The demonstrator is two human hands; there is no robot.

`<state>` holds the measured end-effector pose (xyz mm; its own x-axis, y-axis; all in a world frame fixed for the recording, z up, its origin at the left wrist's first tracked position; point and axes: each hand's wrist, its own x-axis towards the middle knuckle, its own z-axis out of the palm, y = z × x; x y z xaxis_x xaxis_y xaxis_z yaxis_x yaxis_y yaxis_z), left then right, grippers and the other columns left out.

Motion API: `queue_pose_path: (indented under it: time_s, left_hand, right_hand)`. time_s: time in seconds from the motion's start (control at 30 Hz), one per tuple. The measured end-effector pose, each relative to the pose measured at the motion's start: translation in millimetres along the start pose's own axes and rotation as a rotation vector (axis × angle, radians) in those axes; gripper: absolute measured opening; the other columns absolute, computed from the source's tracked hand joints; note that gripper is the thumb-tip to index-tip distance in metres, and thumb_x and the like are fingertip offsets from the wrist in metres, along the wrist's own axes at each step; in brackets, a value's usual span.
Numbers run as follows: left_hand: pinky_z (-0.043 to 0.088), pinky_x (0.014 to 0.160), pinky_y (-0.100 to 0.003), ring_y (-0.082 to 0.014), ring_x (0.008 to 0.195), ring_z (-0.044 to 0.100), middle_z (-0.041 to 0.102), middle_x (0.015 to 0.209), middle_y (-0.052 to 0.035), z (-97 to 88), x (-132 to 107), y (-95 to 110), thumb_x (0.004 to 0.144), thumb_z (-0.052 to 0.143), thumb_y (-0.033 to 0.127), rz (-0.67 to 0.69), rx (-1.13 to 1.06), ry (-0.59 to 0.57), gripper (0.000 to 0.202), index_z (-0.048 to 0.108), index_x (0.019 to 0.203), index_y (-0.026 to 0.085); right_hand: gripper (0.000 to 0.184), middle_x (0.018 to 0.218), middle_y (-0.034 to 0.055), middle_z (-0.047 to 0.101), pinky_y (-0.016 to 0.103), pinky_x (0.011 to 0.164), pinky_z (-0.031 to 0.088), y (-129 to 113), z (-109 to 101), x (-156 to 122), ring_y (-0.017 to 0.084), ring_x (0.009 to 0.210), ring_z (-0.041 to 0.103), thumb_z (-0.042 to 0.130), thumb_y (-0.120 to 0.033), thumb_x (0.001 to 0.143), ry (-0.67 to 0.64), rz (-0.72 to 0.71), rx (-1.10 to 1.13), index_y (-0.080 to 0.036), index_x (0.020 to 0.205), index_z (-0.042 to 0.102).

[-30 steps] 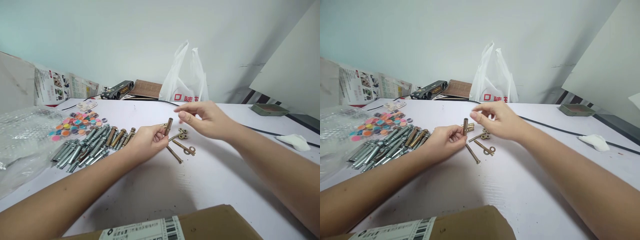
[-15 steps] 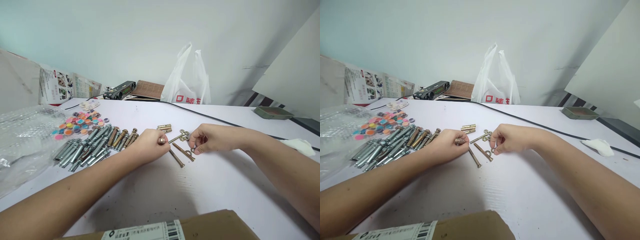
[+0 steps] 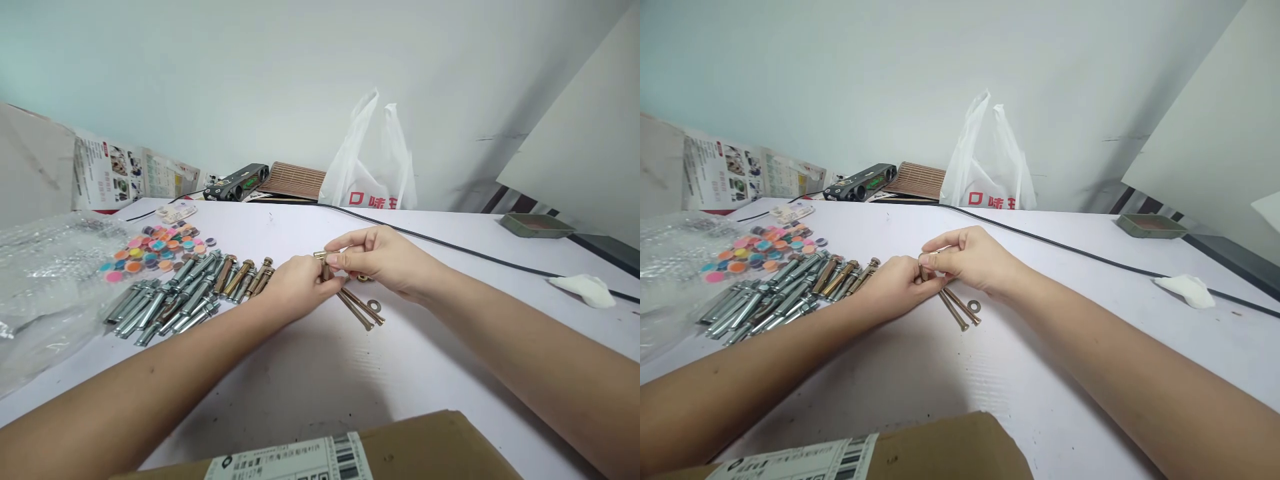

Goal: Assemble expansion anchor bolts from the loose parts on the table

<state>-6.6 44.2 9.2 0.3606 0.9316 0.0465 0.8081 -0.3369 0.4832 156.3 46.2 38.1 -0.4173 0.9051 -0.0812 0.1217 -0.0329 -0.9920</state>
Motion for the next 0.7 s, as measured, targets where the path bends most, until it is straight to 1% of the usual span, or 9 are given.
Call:
queue_pose_path:
  time_s: [0.07,0.23,0.3,0.43,0.57,0.63,0.7]
  left_hand:
    - [0.024,0.048,-0.025,-0.0137,0.051,0.043,0.051,0.054,-0.0005,2.0,1.0,-0.7,0.08,0.045,0.054,0.017,0.037,-0.013,0.041,0.054,0.059,0.02]
    - [0.026,0.051,-0.027,-0.0169,0.052,0.05,0.056,0.055,-0.0026,5.9,2.9,-0.7,0.083,0.039,0.053,0.018,0.172,0.005,0.043,0.058,0.063,0.021]
    - [0.027,0.052,-0.027,-0.0174,0.054,0.052,0.057,0.056,-0.0029,5.5,1.5,0.0,0.084,0.039,0.051,0.026,0.187,0.009,0.041,0.058,0.064,0.02]
    - [0.027,0.05,-0.026,-0.0152,0.052,0.05,0.055,0.056,-0.0011,3.7,-2.1,-2.3,0.084,0.042,0.047,0.067,0.102,0.008,0.035,0.055,0.066,0.02]
    - [0.027,0.048,-0.025,-0.0123,0.048,0.044,0.048,0.05,0.0014,5.0,-2.8,-9.7,0.087,0.038,0.045,0.147,0.012,0.022,0.039,0.046,0.059,0.019]
    - [0.026,0.048,-0.025,-0.0108,0.046,0.04,0.043,0.048,0.0025,5.8,-2.7,-13.3,0.087,0.037,0.045,0.166,-0.02,0.026,0.041,0.041,0.056,0.019]
    - [0.025,0.048,-0.025,-0.0098,0.045,0.037,0.04,0.047,0.0033,5.6,-3.0,-16.1,0.088,0.037,0.047,0.176,-0.034,0.026,0.044,0.037,0.055,0.019]
  right_hand:
    - [0.024,0.07,0.0025,0.064,0.02,0.05,0.038,2.3,1.3,1.7,0.007,0.056,0.051,0.072,-0.025,0.071,0.025,0.006,0.023,-0.013,0.091,0.068]
    - [0.019,0.068,0.001,0.062,0.019,0.049,0.036,4.2,-4.0,3.5,0.007,0.057,0.05,0.069,-0.023,0.073,-0.044,-0.029,0.001,-0.013,0.089,0.07]
    - [0.017,0.066,0.0002,0.061,0.02,0.049,0.036,5.1,-4.9,3.9,0.006,0.055,0.048,0.068,-0.023,0.073,-0.053,-0.039,-0.013,-0.013,0.086,0.07]
    - [0.016,0.07,0.0014,0.063,0.02,0.053,0.039,8.9,-4.2,4.4,0.007,0.059,0.05,0.067,-0.027,0.075,-0.075,-0.039,0.027,-0.013,0.083,0.07]
    - [0.017,0.074,0.0024,0.063,0.02,0.058,0.041,10.0,-0.5,4.0,0.006,0.062,0.05,0.067,-0.03,0.077,-0.058,-0.001,0.035,-0.013,0.079,0.069]
    - [0.018,0.074,0.0029,0.063,0.021,0.058,0.042,7.5,-0.6,2.6,0.008,0.064,0.051,0.066,-0.031,0.078,-0.065,-0.02,-0.008,-0.014,0.084,0.069]
    - [0.022,0.073,0.0027,0.063,0.023,0.055,0.041,3.5,-5.7,0.2,0.01,0.063,0.052,0.064,-0.033,0.079,-0.039,-0.058,-0.128,-0.016,0.092,0.069]
